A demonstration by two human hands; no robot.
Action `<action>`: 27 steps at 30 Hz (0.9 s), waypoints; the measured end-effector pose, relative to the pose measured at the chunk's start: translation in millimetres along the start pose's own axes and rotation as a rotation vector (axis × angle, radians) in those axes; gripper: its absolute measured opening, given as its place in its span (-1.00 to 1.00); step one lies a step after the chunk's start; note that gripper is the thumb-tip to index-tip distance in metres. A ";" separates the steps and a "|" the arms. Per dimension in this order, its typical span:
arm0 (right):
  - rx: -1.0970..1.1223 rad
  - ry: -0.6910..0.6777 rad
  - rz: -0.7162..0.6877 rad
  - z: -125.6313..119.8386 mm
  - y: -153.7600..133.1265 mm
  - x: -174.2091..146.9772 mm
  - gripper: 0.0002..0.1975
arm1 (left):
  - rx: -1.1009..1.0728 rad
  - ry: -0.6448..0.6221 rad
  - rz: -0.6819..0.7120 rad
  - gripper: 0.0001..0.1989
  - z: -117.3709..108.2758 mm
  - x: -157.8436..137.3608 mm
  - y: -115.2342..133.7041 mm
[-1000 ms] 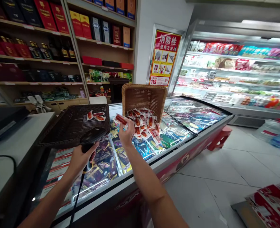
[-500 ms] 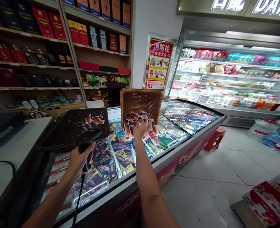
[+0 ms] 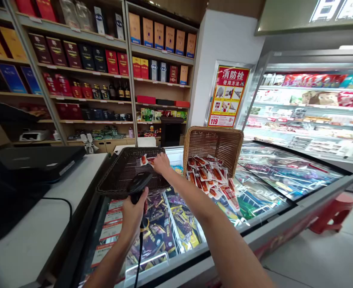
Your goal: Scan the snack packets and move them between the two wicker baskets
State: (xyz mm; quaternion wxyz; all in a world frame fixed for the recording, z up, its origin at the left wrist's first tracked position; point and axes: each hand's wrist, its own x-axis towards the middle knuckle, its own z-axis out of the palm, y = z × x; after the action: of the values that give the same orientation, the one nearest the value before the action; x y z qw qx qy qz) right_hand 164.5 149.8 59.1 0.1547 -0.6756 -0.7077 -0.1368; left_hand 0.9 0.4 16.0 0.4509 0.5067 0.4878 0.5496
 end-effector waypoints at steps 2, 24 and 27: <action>-0.049 -0.158 0.010 11.4 -9.5 21.6 -0.77 | -0.045 0.051 -0.034 -0.47 -0.3 0.6 -1.4; 0.483 0.566 0.082 -38.5 34.0 -101.8 -0.81 | -0.040 -0.103 0.012 -0.47 5.2 -9.3 9.7; 0.563 0.878 0.194 -31.7 46.1 -155.0 -0.79 | -0.048 -0.191 0.014 -0.47 7.2 -16.1 17.8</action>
State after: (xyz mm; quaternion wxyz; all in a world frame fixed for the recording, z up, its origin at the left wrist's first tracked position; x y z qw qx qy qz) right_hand 217.7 -2.3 24.8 0.6238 -0.5494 -0.5200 -0.1966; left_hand 9.3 -17.0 31.9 0.5034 0.5493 0.4256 0.5135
